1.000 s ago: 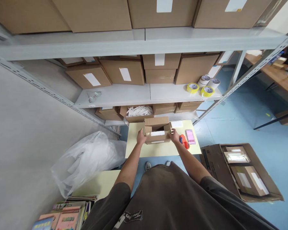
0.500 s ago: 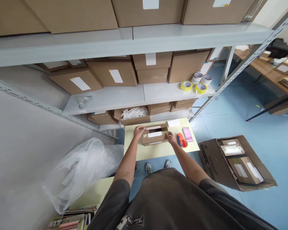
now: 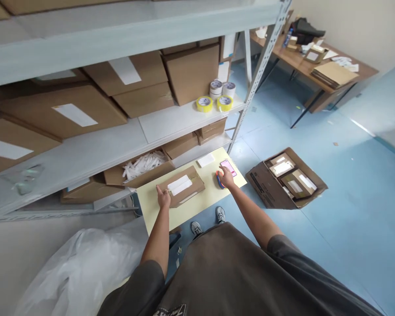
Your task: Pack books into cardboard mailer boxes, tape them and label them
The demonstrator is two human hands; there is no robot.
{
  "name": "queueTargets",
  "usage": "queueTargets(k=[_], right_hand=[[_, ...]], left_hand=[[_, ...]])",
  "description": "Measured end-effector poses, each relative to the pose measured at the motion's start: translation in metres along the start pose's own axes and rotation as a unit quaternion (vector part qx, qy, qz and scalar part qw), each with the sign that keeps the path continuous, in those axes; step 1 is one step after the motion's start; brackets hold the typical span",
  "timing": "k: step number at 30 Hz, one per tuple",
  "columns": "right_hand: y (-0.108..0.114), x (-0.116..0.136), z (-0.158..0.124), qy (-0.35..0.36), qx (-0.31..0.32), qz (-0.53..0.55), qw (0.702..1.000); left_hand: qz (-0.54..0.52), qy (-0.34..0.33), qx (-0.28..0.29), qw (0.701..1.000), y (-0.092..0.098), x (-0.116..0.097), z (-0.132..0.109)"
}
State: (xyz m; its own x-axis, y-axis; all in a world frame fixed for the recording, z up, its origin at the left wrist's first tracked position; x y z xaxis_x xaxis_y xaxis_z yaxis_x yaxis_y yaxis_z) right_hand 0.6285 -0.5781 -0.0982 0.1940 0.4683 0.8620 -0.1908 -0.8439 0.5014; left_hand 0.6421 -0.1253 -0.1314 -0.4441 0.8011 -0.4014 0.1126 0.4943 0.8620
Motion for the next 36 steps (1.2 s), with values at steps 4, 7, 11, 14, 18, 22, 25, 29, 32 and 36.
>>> queueTargets(k=[4,7,11,14,18,22,25,29,32,36], right_hand=[[0.013,-0.046,-0.004,-0.069,0.000,-0.058,0.996],[0.001,-0.086,-0.015,-0.156,0.049,-0.086,0.983],[-0.030,-0.116,-0.028,-0.195,0.118,-0.096,0.969],[-0.052,-0.127,-0.030,-0.210,0.141,-0.126,0.959],[-0.074,-0.137,-0.031,-0.257,0.176,-0.145,0.939],[-0.070,-0.125,-0.028,-0.232,0.176,-0.152,0.945],[-0.060,-0.093,-0.021,-0.151,0.173,-0.134,0.964],[-0.056,-0.022,-0.006,-0.026,0.183,-0.083,0.979],[-0.071,0.038,0.003,0.029,0.208,-0.037,0.977],[-0.111,0.095,0.004,0.049,0.275,-0.004,0.960]], left_hand=[[0.090,0.073,-0.081,0.990,0.012,-0.003,-0.013],[0.135,0.071,-0.085,0.985,0.013,-0.009,-0.016],[0.160,0.072,-0.086,0.981,0.011,-0.009,-0.014],[0.166,0.079,-0.087,0.979,0.009,-0.006,-0.012],[0.167,0.088,-0.086,0.978,0.006,-0.001,-0.009],[0.165,0.082,-0.088,0.979,0.004,-0.001,-0.009],[0.160,0.081,-0.090,0.980,0.003,-0.002,-0.011],[0.126,0.088,-0.071,0.986,-0.001,-0.001,-0.013],[0.090,0.086,-0.041,0.991,-0.007,-0.001,-0.014],[0.056,0.086,-0.020,0.994,-0.012,-0.002,-0.013]])
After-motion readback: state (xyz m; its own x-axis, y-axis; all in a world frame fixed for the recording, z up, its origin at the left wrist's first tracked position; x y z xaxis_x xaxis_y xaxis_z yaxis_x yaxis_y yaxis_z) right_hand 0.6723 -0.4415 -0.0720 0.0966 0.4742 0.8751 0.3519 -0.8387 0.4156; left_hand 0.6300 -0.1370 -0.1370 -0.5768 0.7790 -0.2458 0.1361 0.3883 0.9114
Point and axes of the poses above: each hand's wrist, its own z-axis towards the middle knuckle, its own y-axis out of the back of the hand, x = y × z, the point moved 10 cm from there along z, towards the middle knuckle, and after that the axes turned 11 degrees about z, right-handed, at the moved point
